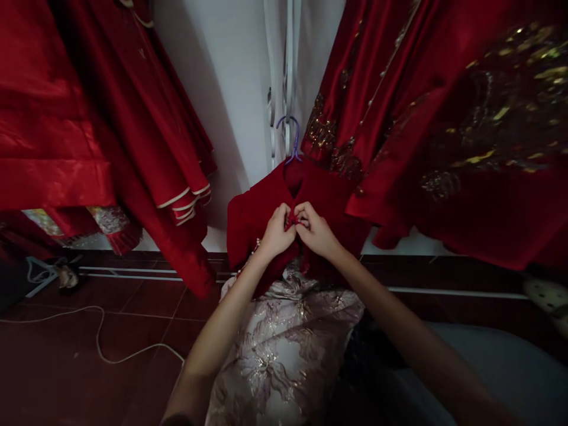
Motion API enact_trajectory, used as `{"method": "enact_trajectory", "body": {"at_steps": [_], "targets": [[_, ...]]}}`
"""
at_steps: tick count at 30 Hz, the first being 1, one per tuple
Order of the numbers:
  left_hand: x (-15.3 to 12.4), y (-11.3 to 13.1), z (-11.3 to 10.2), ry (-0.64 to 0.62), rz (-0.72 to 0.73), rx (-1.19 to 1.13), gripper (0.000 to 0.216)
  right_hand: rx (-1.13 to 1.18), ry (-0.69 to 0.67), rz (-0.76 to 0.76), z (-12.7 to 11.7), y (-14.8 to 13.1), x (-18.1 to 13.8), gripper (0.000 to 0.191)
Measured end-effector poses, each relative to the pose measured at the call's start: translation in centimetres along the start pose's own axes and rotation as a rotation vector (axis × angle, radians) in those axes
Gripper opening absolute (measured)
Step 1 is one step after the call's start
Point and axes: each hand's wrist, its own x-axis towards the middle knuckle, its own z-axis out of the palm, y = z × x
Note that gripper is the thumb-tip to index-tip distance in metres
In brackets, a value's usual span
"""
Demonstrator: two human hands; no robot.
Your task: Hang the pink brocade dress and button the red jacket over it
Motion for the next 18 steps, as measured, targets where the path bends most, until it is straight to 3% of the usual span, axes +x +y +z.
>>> {"method": "enact_trajectory", "body": {"at_steps": [6,11,15,18], "targets": [[-0.7,0.0,0.9,0.082,-0.036,-0.310,0.034,0.283,0.067,0.061,0.2,0.8,-1.5,0.029],[-1.6,0.3,1.0,0.243,-0.146,-0.470,0.018,0.282,0.145,0.062,-0.5,1.0,-2.1,0.024],[-1.7,0.3,1.2,0.355,-0.225,-0.452,0.012,0.171,0.112,0.017,-0.6,0.3,-2.3,0.025],[-1.6,0.4,0.9,0.314,-0.206,-0.309,0.012,0.095,0.097,0.004,-0.5,-0.4,-2.4,0.024]]}}
